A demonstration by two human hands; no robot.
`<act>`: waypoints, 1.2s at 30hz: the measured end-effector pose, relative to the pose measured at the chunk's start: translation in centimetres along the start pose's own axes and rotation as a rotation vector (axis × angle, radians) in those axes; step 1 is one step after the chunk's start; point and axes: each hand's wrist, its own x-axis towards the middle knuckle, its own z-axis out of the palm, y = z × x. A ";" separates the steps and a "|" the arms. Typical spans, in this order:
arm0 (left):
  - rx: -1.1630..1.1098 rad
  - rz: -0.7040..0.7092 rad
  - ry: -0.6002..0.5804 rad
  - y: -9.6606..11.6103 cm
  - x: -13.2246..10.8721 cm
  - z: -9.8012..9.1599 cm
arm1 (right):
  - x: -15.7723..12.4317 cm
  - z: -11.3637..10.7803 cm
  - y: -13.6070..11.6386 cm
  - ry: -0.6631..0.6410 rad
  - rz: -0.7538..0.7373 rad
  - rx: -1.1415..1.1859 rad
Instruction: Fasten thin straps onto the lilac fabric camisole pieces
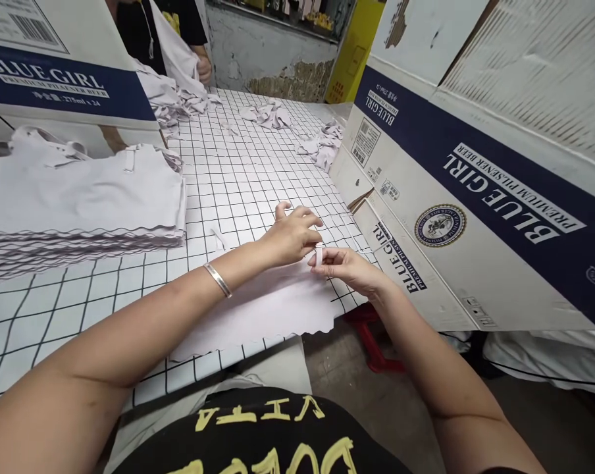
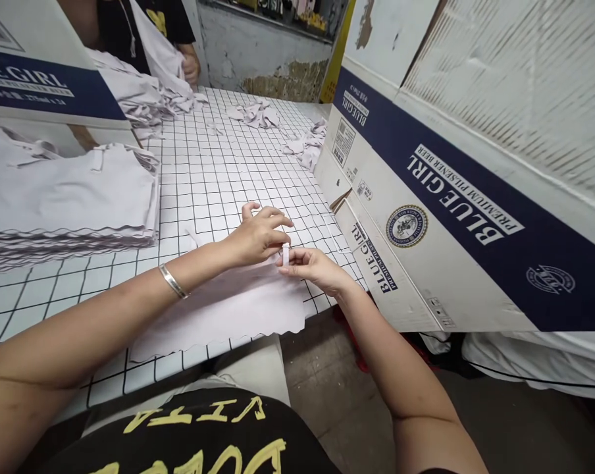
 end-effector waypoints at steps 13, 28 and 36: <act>-0.047 -0.554 -0.166 3.1 -8.8 4.0 | 2.3 -0.4 2.1 0.288 0.068 0.142; -0.286 -0.670 -0.092 2.7 -8.3 4.7 | 3.3 2.6 3.4 0.167 -0.125 -0.248; -0.320 -0.673 -0.067 2.6 -8.3 5.2 | 3.8 3.5 3.9 0.121 -0.141 -0.461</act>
